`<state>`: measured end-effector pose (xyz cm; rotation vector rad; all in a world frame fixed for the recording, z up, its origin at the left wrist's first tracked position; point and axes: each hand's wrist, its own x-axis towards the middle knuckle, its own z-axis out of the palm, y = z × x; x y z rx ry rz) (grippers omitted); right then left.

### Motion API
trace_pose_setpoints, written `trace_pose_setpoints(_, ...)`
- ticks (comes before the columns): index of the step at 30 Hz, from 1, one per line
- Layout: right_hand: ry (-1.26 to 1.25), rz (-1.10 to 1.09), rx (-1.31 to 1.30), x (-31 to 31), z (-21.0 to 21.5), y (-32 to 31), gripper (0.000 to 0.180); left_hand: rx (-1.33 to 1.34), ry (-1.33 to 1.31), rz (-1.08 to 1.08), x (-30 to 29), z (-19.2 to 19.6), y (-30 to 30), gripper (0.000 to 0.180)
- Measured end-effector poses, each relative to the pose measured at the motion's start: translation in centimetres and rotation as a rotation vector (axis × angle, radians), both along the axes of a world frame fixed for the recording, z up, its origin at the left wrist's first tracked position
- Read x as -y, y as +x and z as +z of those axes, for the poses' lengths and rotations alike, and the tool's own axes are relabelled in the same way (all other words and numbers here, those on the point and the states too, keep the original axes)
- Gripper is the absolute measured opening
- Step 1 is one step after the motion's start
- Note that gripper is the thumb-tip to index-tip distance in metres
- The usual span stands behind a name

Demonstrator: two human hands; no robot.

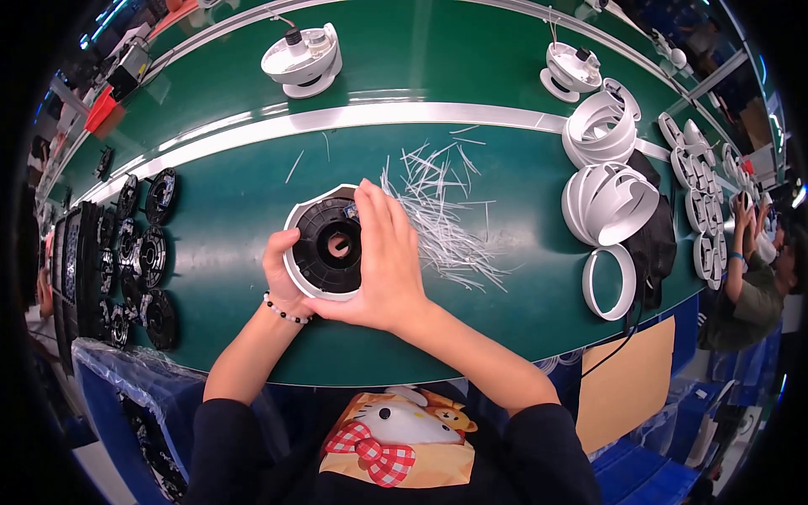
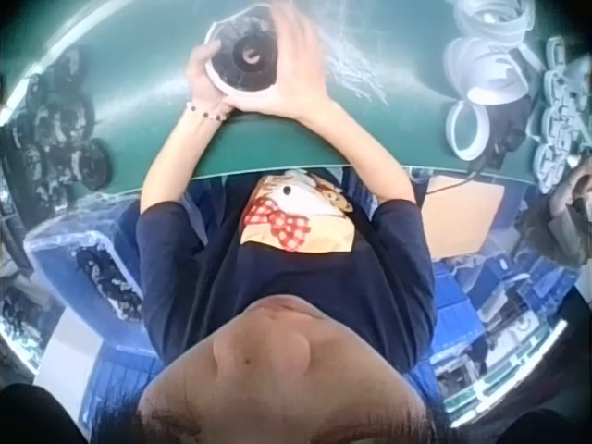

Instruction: Assembling plastic housings and internal components of lighting fixtures on a factory line.

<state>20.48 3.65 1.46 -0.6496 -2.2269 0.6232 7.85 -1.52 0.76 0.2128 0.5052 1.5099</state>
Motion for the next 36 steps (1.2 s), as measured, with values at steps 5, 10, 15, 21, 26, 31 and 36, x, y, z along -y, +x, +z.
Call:
trace_pose_setpoints(5,0.103,-0.009,0.032,0.1,0.3,-0.5,0.107,0.075,0.039,0.056,0.1,-0.3,-0.9,0.047)
trace_pose_setpoints(10,0.460,0.430,0.269,-3.6,0.6,0.1,0.044,0.025,-0.120,-0.006,-1.0,1.0,-2.6,0.055)
trace_pose_setpoints(15,0.545,0.329,0.195,-10.1,2.2,-2.4,0.029,-0.155,-0.143,0.103,-0.6,0.7,-3.7,0.068)
trace_pose_setpoints(21,0.621,-0.213,0.449,-24.1,-0.3,-1.4,0.029,-0.392,-0.052,0.055,-1.3,-0.7,-2.3,0.054)
trace_pose_setpoints(26,0.463,-0.368,0.788,-23.3,1.4,-3.1,0.066,-0.451,-0.023,0.036,-0.6,-1.3,-2.7,0.042)
trace_pose_setpoints(31,0.526,-0.199,0.456,-16.9,7.9,-8.1,0.055,-0.434,-0.067,0.059,-1.0,-1.8,-2.8,0.033)
trace_pose_setpoints(36,0.845,0.661,0.191,-5.5,2.9,-23.3,0.044,-0.471,-0.092,-0.017,-1.1,-1.6,-3.0,0.031)
